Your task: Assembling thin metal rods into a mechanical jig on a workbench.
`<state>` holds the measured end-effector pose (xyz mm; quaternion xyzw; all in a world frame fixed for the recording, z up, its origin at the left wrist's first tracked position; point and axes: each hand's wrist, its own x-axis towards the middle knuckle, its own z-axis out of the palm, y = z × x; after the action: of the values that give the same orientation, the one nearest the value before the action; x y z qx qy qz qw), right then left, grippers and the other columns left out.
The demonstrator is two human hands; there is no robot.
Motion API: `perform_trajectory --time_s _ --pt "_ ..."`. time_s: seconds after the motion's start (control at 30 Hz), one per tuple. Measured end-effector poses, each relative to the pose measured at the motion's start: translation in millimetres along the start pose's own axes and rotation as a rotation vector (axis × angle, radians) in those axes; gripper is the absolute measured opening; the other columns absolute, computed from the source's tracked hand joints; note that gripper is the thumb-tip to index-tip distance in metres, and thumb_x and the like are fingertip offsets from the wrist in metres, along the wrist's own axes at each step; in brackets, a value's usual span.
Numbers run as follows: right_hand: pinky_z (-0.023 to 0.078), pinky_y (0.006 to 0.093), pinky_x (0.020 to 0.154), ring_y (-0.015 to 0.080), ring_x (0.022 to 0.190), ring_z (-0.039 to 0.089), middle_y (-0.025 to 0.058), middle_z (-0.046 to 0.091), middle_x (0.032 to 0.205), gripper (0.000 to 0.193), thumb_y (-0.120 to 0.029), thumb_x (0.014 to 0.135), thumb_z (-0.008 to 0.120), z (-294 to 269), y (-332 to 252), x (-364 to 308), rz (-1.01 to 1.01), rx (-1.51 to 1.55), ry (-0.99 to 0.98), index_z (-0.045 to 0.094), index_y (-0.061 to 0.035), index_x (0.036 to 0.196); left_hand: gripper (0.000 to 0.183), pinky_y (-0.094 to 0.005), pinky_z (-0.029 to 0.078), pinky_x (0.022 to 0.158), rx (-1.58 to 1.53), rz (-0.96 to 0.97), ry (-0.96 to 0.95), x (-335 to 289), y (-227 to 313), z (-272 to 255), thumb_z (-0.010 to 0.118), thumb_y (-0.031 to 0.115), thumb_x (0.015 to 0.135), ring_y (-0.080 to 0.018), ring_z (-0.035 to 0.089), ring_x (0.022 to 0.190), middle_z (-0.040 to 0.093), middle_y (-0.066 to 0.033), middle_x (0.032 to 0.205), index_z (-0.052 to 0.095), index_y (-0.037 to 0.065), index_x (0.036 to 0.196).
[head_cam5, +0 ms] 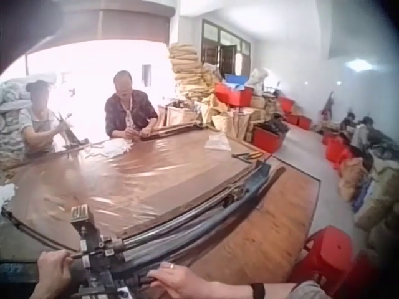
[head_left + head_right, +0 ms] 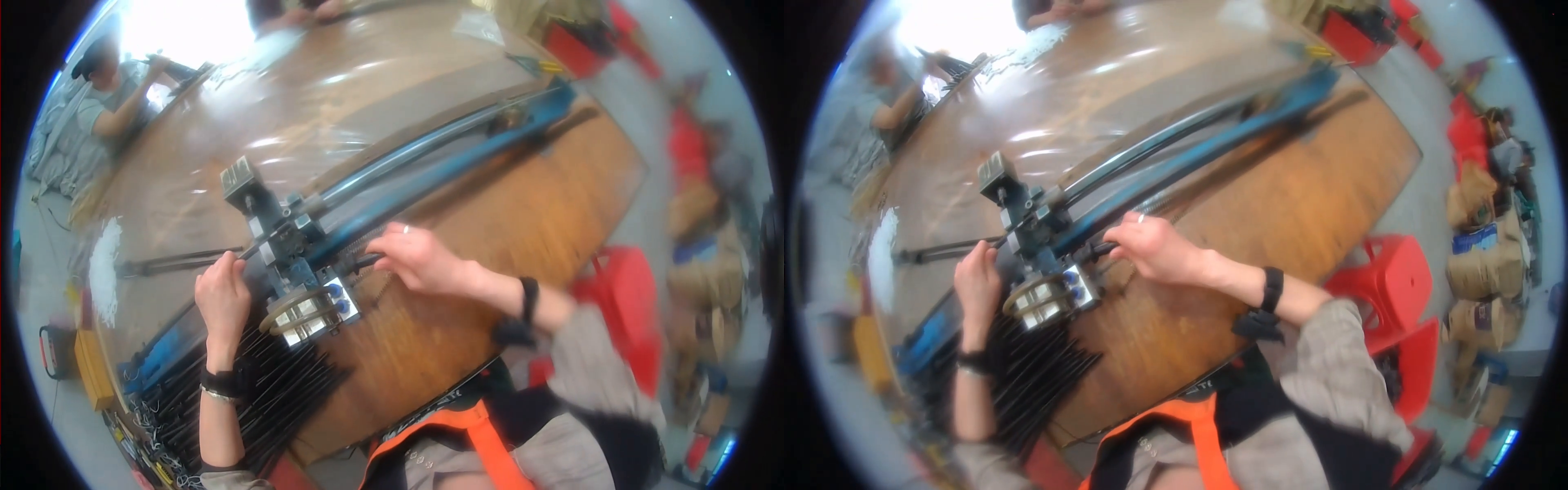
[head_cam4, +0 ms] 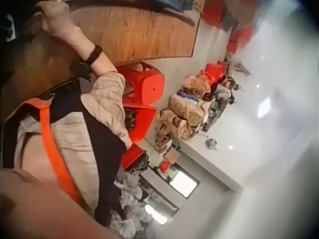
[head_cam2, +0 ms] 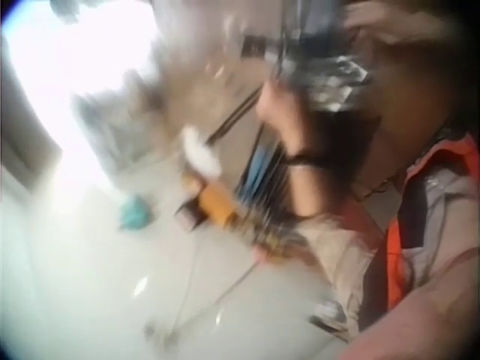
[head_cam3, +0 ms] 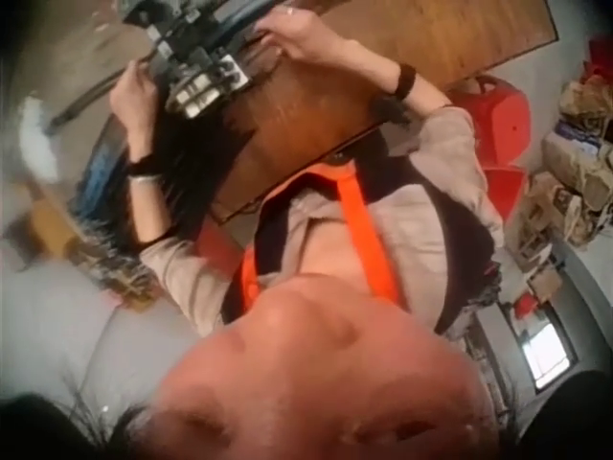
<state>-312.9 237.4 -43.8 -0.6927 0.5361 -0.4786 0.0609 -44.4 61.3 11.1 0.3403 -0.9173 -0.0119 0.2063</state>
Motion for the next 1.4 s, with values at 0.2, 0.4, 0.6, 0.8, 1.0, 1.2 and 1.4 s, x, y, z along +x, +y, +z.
perform_trajectory --time_s 0.2,0.4,0.6,0.8,1.0,1.2,1.4 --pt "0.05 0.047 0.082 0.0372 0.093 0.061 0.0199 0.063 0.1 0.041 -0.026 0.082 0.072 -4 19 -5 0.161 -0.175 -0.29 0.061 -0.0031 0.114 0.012 -0.0445 0.041 0.063 0.078 0.146 0.135 -3 -8 9 0.057 0.016 0.091 -0.0354 0.055 0.071 0.057 -0.0142 0.075 0.056 0.005 0.085" --pt "0.025 0.0619 0.111 0.0492 0.129 0.04 0.0241 0.047 0.139 0.087 -0.059 0.075 0.07 -27 18 -70 0.064 -0.628 -0.426 0.048 -0.0024 0.138 0.01 -0.0411 0.041 0.066 0.171 0.373 0.249 -4 -54 -17 0.061 0.013 0.086 -0.0292 0.053 0.071 0.051 -0.0091 0.076 0.054 0.007 0.083" --pt "0.047 0.0471 0.083 0.0338 0.096 0.057 0.0144 0.058 0.104 0.056 -0.037 0.077 0.076 -34 -11 -89 -0.188 -0.498 -0.412 0.06 -0.0063 0.121 0.018 -0.0454 0.043 0.084 0.267 0.172 0.164 -39 -126 -15 0.064 0.016 0.085 -0.0318 0.057 0.094 0.061 -0.0113 0.092 0.065 0.009 0.102" --pt "0.048 0.0385 0.065 0.0254 0.074 0.055 0.0067 0.053 0.081 0.035 -0.01 0.068 0.07 -23 -30 -59 -0.365 -0.356 -0.475 0.064 -0.0068 0.102 0.021 -0.0415 0.042 0.087 0.231 -0.083 0.24 -48 -86 -40 0.063 0.017 0.088 -0.0273 0.059 0.104 0.064 -0.0097 0.106 0.068 0.014 0.109" --pt "0.048 0.0377 0.064 0.0261 0.075 0.055 0.0072 0.053 0.08 0.035 -0.006 0.064 0.069 -10 -46 -51 -0.317 -0.298 -0.429 0.064 -0.0059 0.099 0.01 -0.0384 0.045 0.076 0.092 -0.097 0.021 -135 -17 -56 0.068 0.012 0.085 -0.0271 0.059 0.087 0.062 -0.0089 0.092 0.066 0.009 0.094" --pt "0.048 0.0401 0.067 0.0301 0.082 0.056 0.0101 0.059 0.087 0.029 -0.003 0.072 0.068 10 -65 -59 -0.179 -0.235 -0.537 0.065 -0.0041 0.101 0.013 -0.0379 0.046 0.075 0.241 0.003 -0.069 -150 -17 -25 0.072 0.01 0.08 -0.0267 0.059 0.085 0.061 -0.0078 0.09 0.065 0.007 0.09" --pt "0.048 0.0416 0.069 0.0335 0.082 0.058 0.0133 0.061 0.086 0.016 -0.005 0.083 0.067 14 -71 -56 -0.11 -0.134 -0.479 0.066 -0.0031 0.099 0.009 -0.0375 0.046 0.075 0.091 -0.002 -0.211 -157 -31 -21 0.067 0.015 0.085 -0.0274 0.057 0.087 0.059 -0.0085 0.088 0.063 0.007 0.087"
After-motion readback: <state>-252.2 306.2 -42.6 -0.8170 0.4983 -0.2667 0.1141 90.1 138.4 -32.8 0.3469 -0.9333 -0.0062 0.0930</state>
